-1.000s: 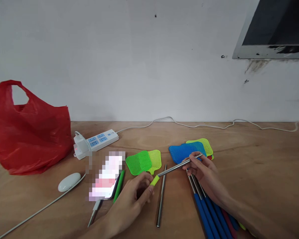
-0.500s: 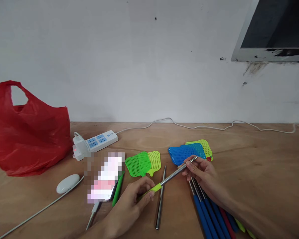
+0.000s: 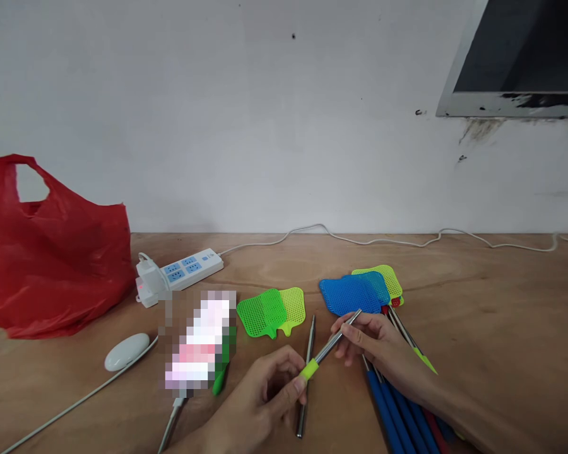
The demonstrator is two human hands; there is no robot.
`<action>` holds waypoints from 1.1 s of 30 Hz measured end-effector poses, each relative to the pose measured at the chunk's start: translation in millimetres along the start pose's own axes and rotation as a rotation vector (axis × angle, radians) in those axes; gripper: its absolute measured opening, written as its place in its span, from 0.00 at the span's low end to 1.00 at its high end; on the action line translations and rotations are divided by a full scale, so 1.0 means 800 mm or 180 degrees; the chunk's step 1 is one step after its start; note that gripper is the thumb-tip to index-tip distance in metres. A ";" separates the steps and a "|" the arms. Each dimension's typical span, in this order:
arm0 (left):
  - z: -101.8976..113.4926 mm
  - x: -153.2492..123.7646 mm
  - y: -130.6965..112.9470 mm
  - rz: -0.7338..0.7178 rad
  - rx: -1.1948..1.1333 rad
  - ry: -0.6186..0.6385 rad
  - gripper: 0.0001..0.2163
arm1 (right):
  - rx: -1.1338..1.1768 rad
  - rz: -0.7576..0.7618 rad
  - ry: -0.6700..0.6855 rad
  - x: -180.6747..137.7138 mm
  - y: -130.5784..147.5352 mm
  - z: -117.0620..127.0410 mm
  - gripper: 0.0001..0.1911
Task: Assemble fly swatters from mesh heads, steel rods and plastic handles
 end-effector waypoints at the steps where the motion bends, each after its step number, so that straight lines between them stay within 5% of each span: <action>1: 0.001 -0.001 -0.002 -0.0082 0.0232 -0.0090 0.16 | 0.0124 -0.0029 -0.0025 0.000 0.000 0.000 0.20; 7: 0.015 -0.008 -0.015 -0.0660 0.1887 -0.0581 0.10 | 0.0685 0.0077 -0.0528 0.007 0.001 0.013 0.18; 18: 0.035 0.005 0.009 -0.0057 0.4262 -0.1124 0.15 | 0.0589 0.0100 -0.0679 0.009 -0.007 0.016 0.19; 28: 0.026 -0.001 0.002 -0.0647 0.3517 -0.0419 0.22 | 0.0339 -0.0024 -0.0812 0.009 -0.004 0.016 0.21; 33: 0.023 -0.001 -0.013 -0.0715 0.3075 -0.0115 0.16 | 0.0136 -0.0059 -0.0856 0.007 -0.003 0.015 0.23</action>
Point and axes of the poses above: each hand's wrist, its own x-axis towards the middle knuckle, its own z-axis out of the back of the hand, y = z × x, the point moved 1 cm from there along x, towards the middle knuckle, and after that the axes turned 2 degrees about x, right-handed, at the moved point
